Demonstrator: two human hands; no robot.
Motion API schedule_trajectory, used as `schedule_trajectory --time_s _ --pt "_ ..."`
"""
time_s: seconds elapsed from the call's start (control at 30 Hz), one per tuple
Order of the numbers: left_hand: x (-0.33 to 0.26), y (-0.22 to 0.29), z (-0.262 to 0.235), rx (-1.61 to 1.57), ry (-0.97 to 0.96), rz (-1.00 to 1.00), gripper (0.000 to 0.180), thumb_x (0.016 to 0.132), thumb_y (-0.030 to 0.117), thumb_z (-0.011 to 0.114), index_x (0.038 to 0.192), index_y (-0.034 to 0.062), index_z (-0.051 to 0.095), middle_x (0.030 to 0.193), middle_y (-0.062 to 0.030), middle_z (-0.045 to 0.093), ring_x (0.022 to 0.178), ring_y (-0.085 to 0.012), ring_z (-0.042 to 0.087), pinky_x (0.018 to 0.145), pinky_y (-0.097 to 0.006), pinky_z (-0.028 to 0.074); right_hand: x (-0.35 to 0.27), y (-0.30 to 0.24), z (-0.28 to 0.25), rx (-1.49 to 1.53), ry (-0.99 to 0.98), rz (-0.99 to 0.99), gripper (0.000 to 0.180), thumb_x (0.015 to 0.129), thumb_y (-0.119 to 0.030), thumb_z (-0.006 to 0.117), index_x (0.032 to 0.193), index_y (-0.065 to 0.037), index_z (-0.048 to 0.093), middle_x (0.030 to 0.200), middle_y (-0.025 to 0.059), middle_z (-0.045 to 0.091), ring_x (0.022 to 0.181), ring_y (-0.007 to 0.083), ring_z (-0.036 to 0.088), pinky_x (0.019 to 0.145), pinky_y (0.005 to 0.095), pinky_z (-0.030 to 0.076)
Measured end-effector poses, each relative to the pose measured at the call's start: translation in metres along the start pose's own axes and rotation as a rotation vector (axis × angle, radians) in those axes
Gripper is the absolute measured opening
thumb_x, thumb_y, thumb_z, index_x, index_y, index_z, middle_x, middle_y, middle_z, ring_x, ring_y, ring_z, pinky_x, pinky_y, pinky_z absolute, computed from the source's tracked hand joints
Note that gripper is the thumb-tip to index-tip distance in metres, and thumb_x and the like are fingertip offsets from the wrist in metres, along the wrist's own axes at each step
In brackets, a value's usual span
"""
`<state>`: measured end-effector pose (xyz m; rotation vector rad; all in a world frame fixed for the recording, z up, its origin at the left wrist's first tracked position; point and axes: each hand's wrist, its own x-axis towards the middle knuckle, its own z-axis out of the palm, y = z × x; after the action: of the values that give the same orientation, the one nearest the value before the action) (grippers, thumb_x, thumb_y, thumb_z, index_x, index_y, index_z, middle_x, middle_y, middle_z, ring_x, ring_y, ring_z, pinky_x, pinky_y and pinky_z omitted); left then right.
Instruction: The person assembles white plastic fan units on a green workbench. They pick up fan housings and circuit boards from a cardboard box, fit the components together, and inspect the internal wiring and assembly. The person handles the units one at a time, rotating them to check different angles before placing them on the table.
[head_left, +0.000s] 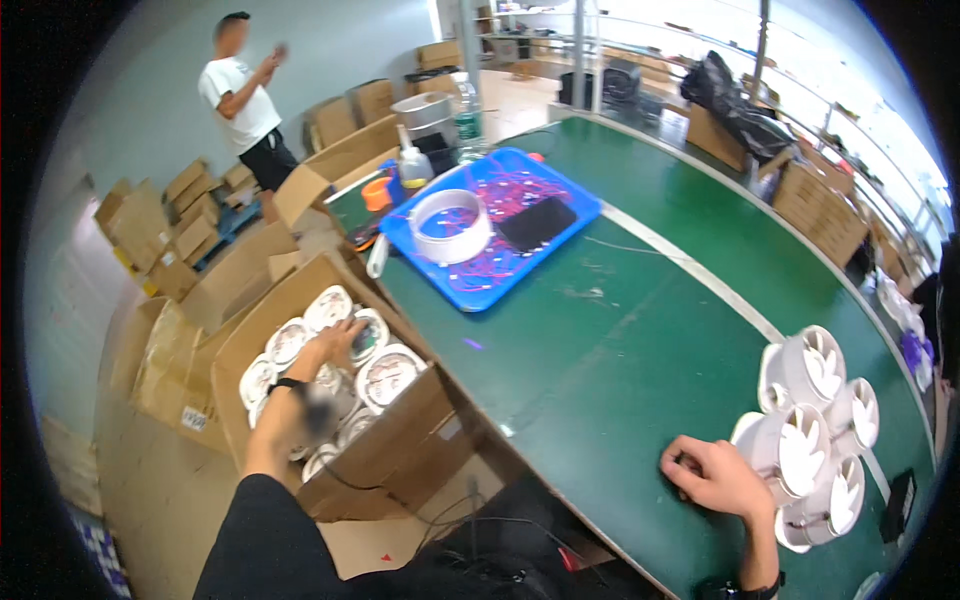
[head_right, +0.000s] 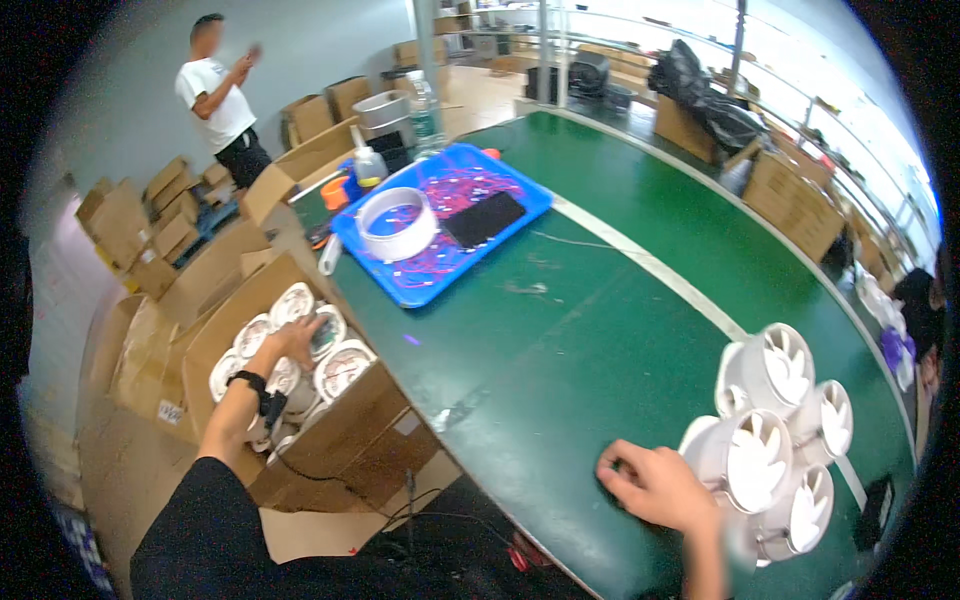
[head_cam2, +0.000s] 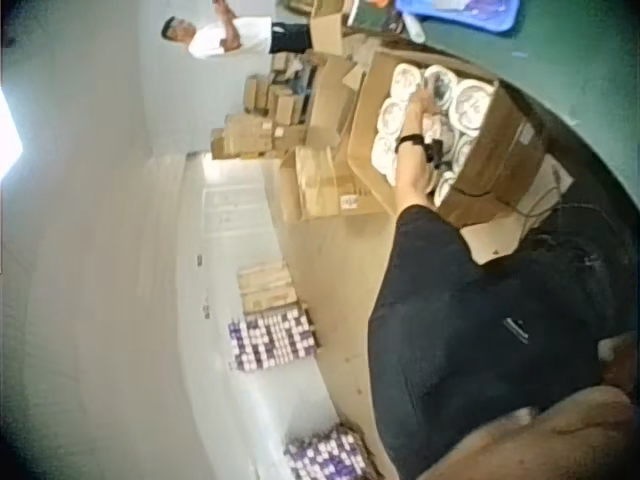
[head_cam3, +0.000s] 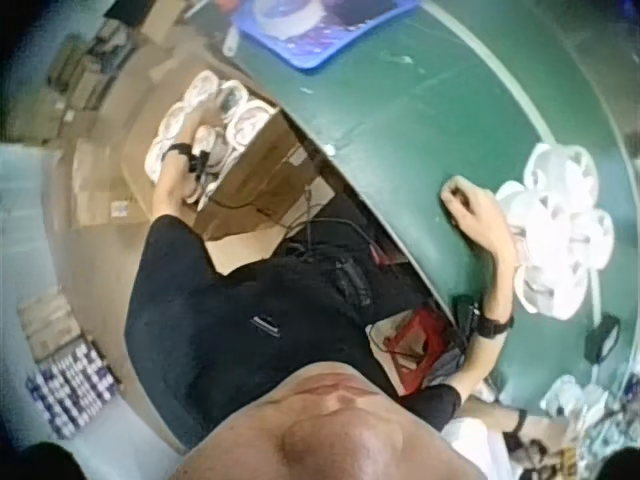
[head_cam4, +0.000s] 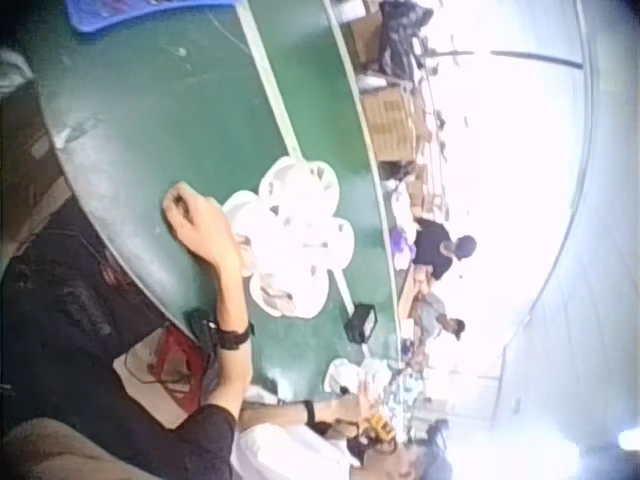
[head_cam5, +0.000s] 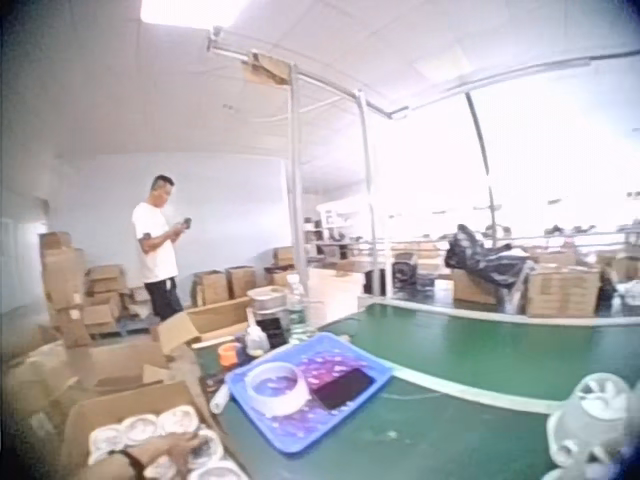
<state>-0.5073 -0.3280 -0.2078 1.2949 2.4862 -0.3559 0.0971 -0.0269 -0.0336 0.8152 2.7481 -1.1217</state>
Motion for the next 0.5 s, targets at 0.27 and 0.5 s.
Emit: schedule_trajectory --time_s 0.27,0.5 --pt "0.014 0.027 -0.035 -0.014 -0.097 0.088 0.136 0.045 0.041 0.09 0.153 0.0087 0.012 0.154 -0.0278 0.021 0.143 -0.0419 0.023 0.114 -0.045 0.031 0.002 -0.001 -0.002 0.003 -0.001 0.019 0.015 0.088 -0.022 0.061 0.091 -0.007 0.063 0.056 0.0122 0.057 0.049 0.0282 0.057 0.05 0.038 0.042" --pt "0.042 -0.027 -0.005 -0.235 -0.018 0.089 0.14 0.045 0.06 0.087 0.151 0.003 0.014 0.15 -0.0334 0.022 0.139 -0.0431 0.03 0.115 -0.043 0.028 0.002 0.002 0.007 0.051 0.018 0.037 0.012 0.088 -0.016 0.062 0.088 -0.004 0.062 0.055 0.0087 0.059 0.046 0.0186 0.056 0.048 0.0322 0.041"
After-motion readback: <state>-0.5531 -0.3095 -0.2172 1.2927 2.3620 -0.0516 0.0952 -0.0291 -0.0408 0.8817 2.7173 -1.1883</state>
